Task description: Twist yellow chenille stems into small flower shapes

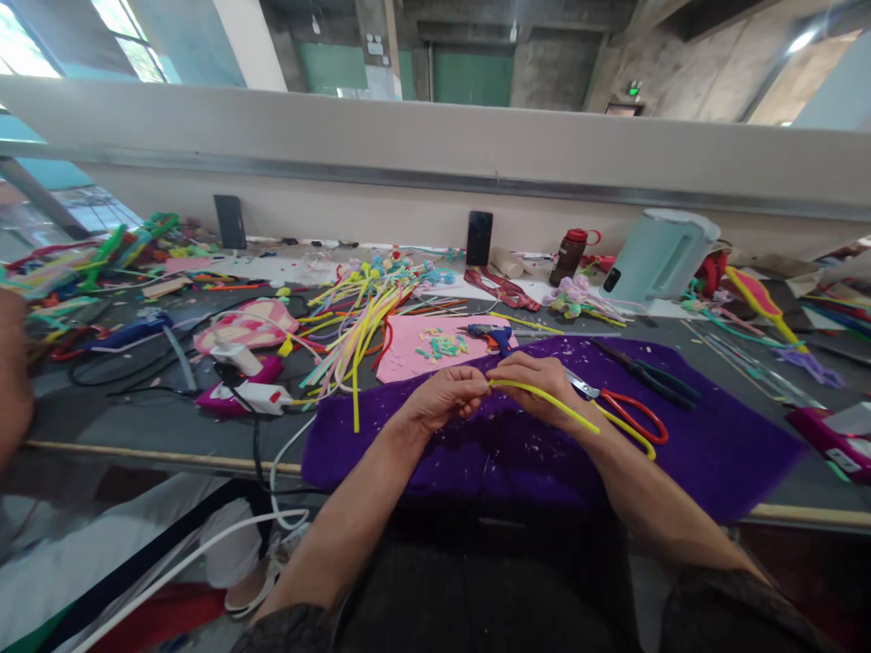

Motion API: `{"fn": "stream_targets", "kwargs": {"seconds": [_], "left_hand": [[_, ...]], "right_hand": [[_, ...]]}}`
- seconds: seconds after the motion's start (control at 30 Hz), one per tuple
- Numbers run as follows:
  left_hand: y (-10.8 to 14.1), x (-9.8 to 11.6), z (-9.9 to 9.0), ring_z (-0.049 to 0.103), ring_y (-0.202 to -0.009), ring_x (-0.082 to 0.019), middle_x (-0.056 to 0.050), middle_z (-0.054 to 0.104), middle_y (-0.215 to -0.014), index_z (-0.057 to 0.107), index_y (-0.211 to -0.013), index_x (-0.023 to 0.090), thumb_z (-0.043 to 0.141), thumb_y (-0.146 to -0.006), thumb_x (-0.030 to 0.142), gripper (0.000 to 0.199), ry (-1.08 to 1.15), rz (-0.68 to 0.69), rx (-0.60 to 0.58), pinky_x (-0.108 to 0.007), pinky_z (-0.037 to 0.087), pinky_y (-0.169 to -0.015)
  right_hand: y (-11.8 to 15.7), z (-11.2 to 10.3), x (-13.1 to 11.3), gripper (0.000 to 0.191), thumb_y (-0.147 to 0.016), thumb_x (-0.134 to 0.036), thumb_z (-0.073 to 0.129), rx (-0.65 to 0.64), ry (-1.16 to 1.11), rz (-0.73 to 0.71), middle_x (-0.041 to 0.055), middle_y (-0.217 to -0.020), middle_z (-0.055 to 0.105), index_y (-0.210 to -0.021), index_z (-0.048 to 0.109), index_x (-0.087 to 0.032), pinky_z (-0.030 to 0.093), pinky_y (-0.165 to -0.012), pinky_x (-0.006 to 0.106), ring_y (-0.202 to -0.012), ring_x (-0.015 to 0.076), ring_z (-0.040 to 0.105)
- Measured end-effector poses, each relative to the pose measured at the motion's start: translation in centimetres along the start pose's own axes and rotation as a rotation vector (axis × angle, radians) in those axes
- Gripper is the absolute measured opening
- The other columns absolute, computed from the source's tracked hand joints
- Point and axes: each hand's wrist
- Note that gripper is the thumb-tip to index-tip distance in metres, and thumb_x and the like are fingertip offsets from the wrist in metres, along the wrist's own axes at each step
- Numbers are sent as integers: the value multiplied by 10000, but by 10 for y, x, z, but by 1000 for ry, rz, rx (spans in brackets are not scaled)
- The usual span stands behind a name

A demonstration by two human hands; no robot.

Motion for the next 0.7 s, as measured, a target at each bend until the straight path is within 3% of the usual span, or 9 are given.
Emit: {"fn": "stream_targets", "kwargs": {"seconds": [0.13,0.27,0.43,0.53,0.7], "left_hand": [[1,-1,6,419,-438,-53,34,494,-511,549,-659,137,604,-680,338,209,-221,221,155,-178,308,-440],[1,-3,10,502,-587,-96,-1,579,-638,609,-703,156,546,-747,314,176,-721,595,362,-215,376,-562],[0,-7,11,529,-680,-120,-26,604,-691,627,-778,182,507,-791,245,136,-1158,913,418,-247,398,-669],[0,-9,11,530,-690,-124,-32,602,-698,628,-808,186,504,-796,234,133,-1221,972,427,-248,401,-676],[0,-8,11,546,-704,-128,-31,623,-730,628,-797,182,514,-790,273,146,-1047,825,463,-246,404,-683]], "right_hand": [[-4,1,-8,170,-825,-249,481,-14,2,183,45,-795,637,-852,638,-188,432,-628,220,-710,117,574],[-9,1,-14,182,-795,-240,490,-2,-124,406,30,-713,616,-717,630,-153,406,-607,221,-656,119,551],[-11,-1,-11,176,-723,-266,536,-63,-457,711,-32,-508,483,-619,583,-133,306,-449,198,-456,68,412],[-11,-1,-8,168,-689,-275,556,-120,-704,860,-67,-404,360,-600,549,-134,203,-366,197,-363,48,292],[-10,2,-5,210,-691,-312,582,-26,-790,816,-55,-428,417,-591,544,-131,240,-383,200,-372,50,353]]}}
Point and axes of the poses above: each hand's wrist, its own y-axis away from the middle knuckle, its own z-axis out of the palm, x = y × z
